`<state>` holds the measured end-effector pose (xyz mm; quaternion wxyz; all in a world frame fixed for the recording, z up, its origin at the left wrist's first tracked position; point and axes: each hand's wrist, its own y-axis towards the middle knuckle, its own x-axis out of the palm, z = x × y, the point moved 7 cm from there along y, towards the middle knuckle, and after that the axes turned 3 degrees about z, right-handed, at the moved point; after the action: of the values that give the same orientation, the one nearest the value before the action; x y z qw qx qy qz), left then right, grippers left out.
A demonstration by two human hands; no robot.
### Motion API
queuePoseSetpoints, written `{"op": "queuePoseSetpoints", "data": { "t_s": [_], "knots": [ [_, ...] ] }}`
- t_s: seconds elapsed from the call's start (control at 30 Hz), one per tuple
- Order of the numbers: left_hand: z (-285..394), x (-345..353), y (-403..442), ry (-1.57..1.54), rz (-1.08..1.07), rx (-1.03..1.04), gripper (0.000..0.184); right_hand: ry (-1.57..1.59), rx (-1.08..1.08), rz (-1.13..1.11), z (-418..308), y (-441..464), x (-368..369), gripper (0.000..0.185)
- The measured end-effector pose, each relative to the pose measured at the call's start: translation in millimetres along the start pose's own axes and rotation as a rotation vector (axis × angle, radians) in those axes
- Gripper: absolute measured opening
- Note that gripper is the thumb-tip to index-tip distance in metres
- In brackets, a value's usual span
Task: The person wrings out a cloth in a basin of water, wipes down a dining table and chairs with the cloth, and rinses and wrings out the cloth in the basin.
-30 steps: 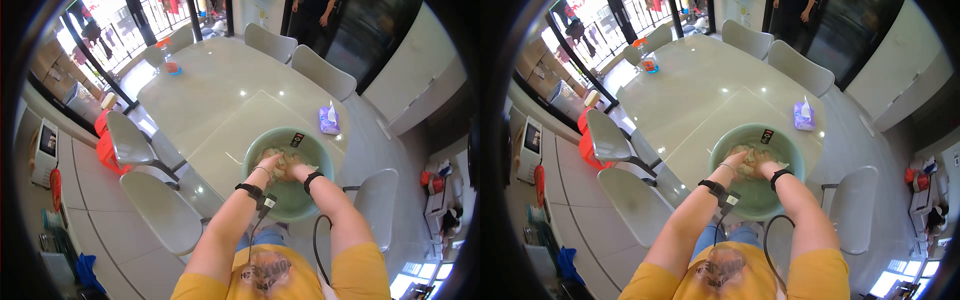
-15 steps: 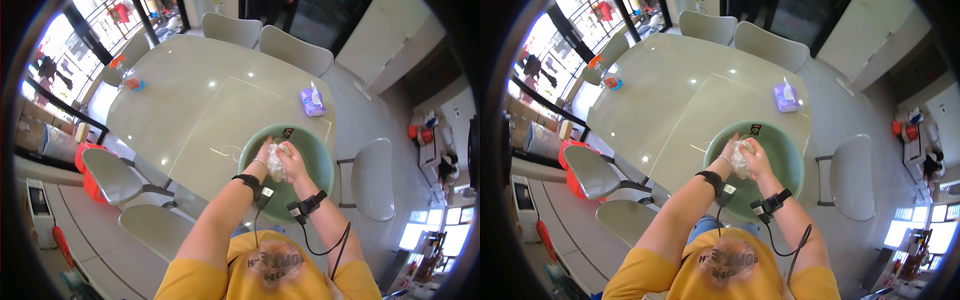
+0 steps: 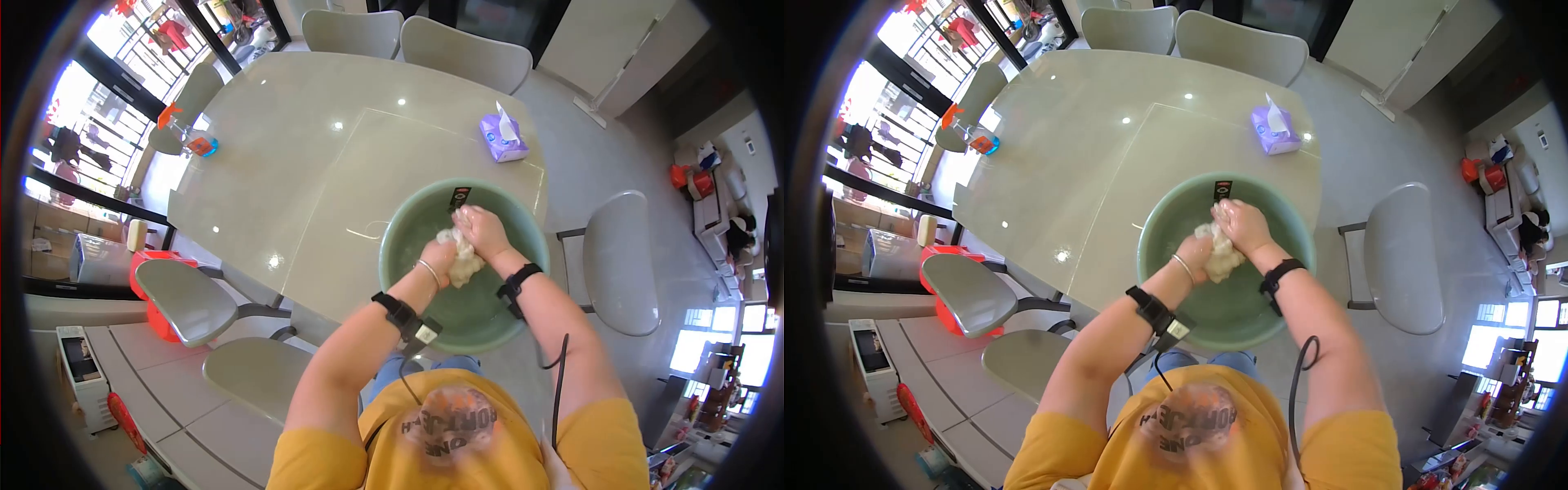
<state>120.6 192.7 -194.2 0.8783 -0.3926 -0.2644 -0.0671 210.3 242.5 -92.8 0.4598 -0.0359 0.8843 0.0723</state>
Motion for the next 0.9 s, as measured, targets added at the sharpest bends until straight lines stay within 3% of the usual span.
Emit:
{"op": "queuePoseSetpoints", "data": {
  "t_s": [0.03, 0.13, 0.2, 0.23, 0.4, 0.5, 0.57, 0.6, 0.63, 0.7, 0.8, 0.83, 0.9],
  "knots": [
    [0, -11, 0, 0.116, 0.018, 0.038, 0.027, -0.002, -0.057, -0.022, 0, 0, 3, 0.024],
    [17, -16, -29, -0.038, 0.105, -0.009, 0.037, -0.051, -0.169, -0.132, -4, -4, 1, 0.025],
    [46, -7, -62, 0.073, 0.165, -0.207, 0.045, -0.115, -0.178, -0.252, -9, -9, -1, 0.03],
    [51, -6, -70, 0.13, 0.194, -0.304, 0.049, -0.173, -0.164, -0.312, -5, -12, 5, 0.034],
    [38, -25, -52, 0.143, 0.28, -0.271, 0.061, -0.49, -0.103, -0.606, 12, -20, 36, 0.065],
    [36, -17, -57, 0.086, 0.302, -0.296, 0.064, -0.54, -0.007, -0.623, 14, -10, 45, 0.063],
    [35, -8, -61, 0.017, 0.228, -0.33, 0.068, -0.029, 0.254, -0.455, 51, -11, 85, 0.056],
    [35, -4, -60, -0.02, 0.149, -0.352, 0.071, 0.12, 0.266, -0.389, 48, -10, 84, 0.052],
    [35, -1, -60, -0.057, 0.07, -0.373, 0.074, 0.27, 0.27, -0.325, 45, -9, 83, 0.047],
    [34, 0, -54, -0.147, 0.006, -0.37, 0.079, 0.36, 0.064, -0.261, 18, -12, 74, 0.038],
    [42, 4, -53, -0.228, 0.01, -0.292, 0.079, 1.24, 0.429, -0.301, -26, -35, 50, 0.026],
    [45, 5, -53, -0.247, 0.027, -0.253, 0.078, 1.335, 0.437, -0.275, -49, -40, 32, 0.023],
    [49, 12, -36, -0.359, -0.303, -0.261, 0.067, 1.133, 0.269, -0.107, -61, -46, 25, 0.024]
  ]
}}
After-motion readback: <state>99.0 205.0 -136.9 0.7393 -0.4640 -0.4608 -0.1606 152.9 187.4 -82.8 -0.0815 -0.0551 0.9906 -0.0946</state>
